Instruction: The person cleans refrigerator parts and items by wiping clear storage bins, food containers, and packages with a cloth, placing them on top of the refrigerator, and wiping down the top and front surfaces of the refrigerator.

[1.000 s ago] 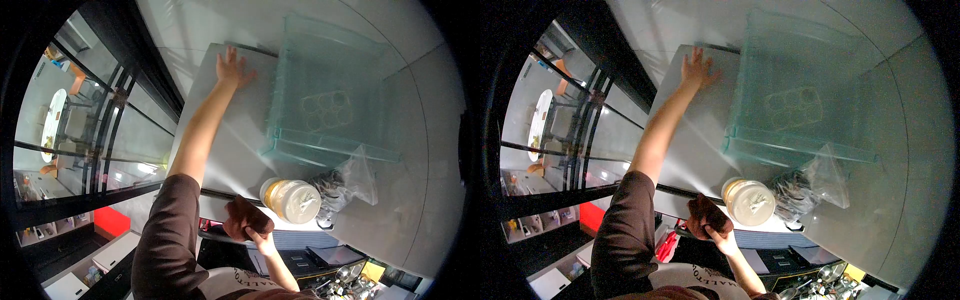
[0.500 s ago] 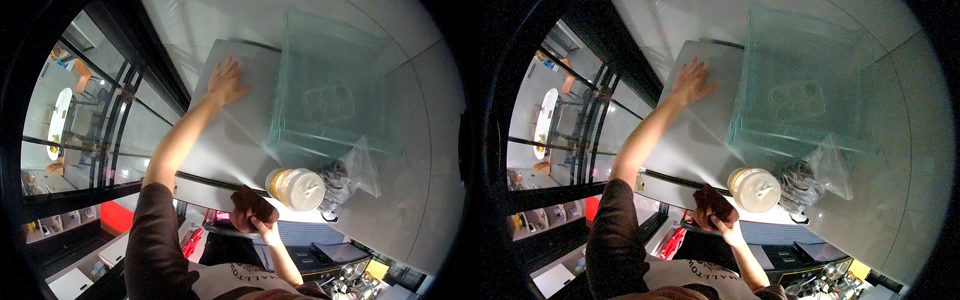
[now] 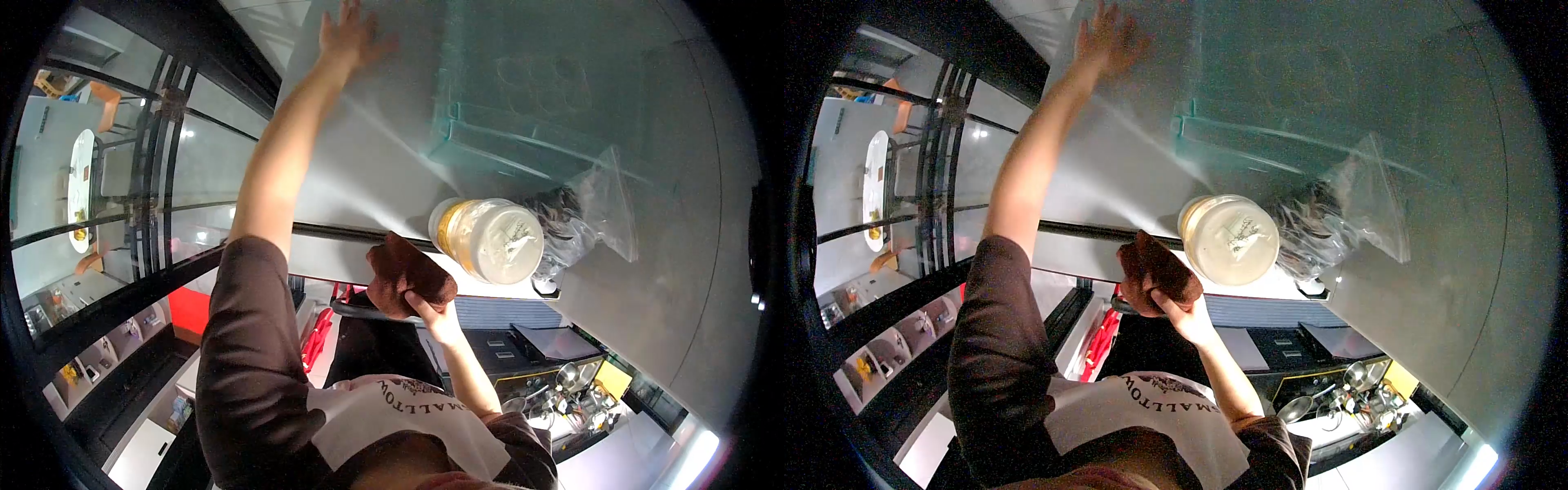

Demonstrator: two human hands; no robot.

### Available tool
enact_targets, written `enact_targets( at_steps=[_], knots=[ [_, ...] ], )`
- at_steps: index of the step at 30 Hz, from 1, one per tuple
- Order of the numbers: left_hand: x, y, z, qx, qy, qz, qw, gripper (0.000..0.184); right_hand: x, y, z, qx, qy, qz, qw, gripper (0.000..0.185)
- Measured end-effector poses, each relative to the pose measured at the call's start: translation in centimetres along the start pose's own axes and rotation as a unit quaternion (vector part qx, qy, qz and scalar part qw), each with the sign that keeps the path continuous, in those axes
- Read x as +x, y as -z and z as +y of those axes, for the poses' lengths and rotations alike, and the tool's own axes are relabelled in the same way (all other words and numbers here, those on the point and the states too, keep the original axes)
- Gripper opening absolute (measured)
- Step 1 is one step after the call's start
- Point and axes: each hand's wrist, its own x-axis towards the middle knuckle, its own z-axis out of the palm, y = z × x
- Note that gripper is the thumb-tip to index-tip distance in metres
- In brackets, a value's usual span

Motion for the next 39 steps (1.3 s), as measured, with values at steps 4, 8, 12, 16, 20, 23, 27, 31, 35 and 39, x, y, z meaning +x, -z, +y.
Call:
enact_targets(
  at_steps=[4,8,12,16,20,23,27,31,35,39],
  knots=[
    [2.1,0.8,0.7,-0.010,0.047,-0.097,0.994,0.063,0.0,0.5,0.8,-0.020,0.009,-0.013,1.000,0.047],
    [1.2,2.5,1.2,-0.036,0.033,-0.110,0.993,0.061,-0.2,0.9,1.2,-0.026,0.004,-0.030,0.999,0.048],
    [0.3,1.7,1.0,-0.022,0.030,-0.084,0.996,0.059,-0.2,0.6,1.1,-0.013,0.005,-0.017,1.000,0.047],
    [-2.3,2.5,1.3,0.026,-0.001,0.075,0.997,0.042,-0.2,0.8,1.3,-0.019,-0.005,-0.011,1.000,0.046],
    [-4.3,1.1,0.3,0.025,-0.008,-0.014,1.000,0.064,-0.1,0.7,1.0,-0.013,0.010,-0.013,1.000,0.045],
    [-6.0,2.0,0.1,0.036,-0.023,-0.017,0.999,0.068,-0.1,0.7,1.3,-0.023,0.020,-0.006,1.000,0.042],
    [-7.7,2.6,-0.4,0.069,-0.066,-0.052,0.994,0.067,-0.2,0.6,1.1,-0.030,0.016,-0.009,0.999,0.040],
    [-10.1,4.0,-0.2,0.030,-0.091,-0.017,0.995,0.061,-0.1,1.1,1.7,-0.068,0.016,0.000,0.998,0.040],
    [-14.2,6.3,1.1,-0.085,-0.132,0.074,0.985,0.053,-0.1,0.8,1.4,-0.027,0.026,-0.015,0.999,0.042],
    [-19.4,10.0,4.9,-0.420,-0.085,0.023,0.903,0.079,0.1,0.5,1.2,0.003,0.059,-0.030,0.998,0.043]
  ],
)
